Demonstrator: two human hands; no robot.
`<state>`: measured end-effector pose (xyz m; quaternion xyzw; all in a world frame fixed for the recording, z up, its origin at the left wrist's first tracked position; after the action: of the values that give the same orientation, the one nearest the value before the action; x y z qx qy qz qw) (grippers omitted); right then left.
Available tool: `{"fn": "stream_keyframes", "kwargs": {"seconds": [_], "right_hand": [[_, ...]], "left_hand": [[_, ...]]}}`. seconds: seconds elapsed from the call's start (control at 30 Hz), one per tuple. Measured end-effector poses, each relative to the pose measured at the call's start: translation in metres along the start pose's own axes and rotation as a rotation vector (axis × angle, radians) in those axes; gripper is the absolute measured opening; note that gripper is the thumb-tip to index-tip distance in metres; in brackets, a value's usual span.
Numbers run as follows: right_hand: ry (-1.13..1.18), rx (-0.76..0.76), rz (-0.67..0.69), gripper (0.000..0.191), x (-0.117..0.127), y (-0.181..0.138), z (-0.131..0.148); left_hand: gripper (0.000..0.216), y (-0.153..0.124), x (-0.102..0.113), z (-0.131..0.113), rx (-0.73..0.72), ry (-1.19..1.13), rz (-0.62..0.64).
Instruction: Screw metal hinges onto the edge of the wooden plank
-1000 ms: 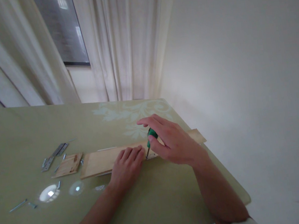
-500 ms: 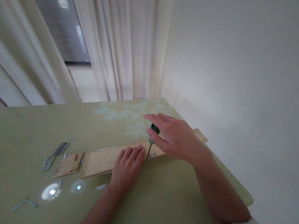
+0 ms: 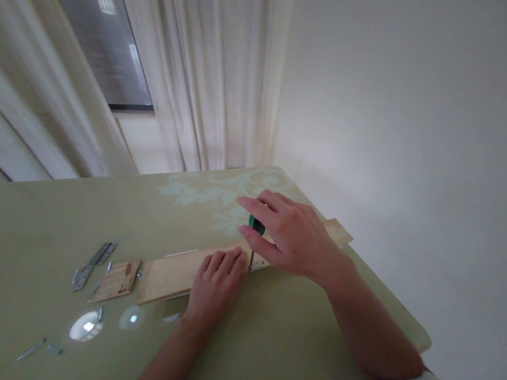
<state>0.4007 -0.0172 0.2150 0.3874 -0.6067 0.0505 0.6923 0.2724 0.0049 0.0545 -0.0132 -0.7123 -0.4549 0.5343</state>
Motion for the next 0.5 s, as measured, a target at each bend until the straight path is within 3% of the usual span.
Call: {"fn": "stream_keyframes", "kwargs": {"seconds": [0.1, 0.17, 0.27, 0.37, 0.5], "right_hand": [[0.278, 0.064, 0.005, 0.053, 0.0041, -0.0046, -0.0002], [0.371, 0.112, 0.020, 0.048, 0.0042, -0.0068, 0.0002], [0.168, 0.047, -0.002, 0.033, 0.0011, -0.0063, -0.0047], [-0.008, -0.005, -0.019, 0.037, -0.0029, -0.0028, -0.0055], [0.304, 0.113, -0.002, 0.062, -0.0034, -0.0007, 0.0003]], "left_hand": [[0.019, 0.0002, -0.0001, -0.0001, -0.001, -0.006, 0.004], [0.020, 0.0008, -0.0001, -0.0002, 0.003, -0.004, 0.000], [0.021, 0.0016, -0.0007, -0.0004, 0.007, -0.001, -0.001], [0.021, 0.0012, -0.0014, -0.0003, 0.007, 0.006, -0.003], [0.021, 0.0000, -0.0011, 0.0004, 0.005, 0.008, -0.013]]}}
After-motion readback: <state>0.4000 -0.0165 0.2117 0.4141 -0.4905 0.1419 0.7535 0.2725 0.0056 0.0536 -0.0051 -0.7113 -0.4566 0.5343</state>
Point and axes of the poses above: each hand's wrist, its own y-axis towards the middle knuckle, its own x-axis out of the back of the hand, z = x × y, the point moved 6 cm from there along y, towards the middle knuckle, and after that the axes turned 12 degrees about x, right-handed, at the moved point
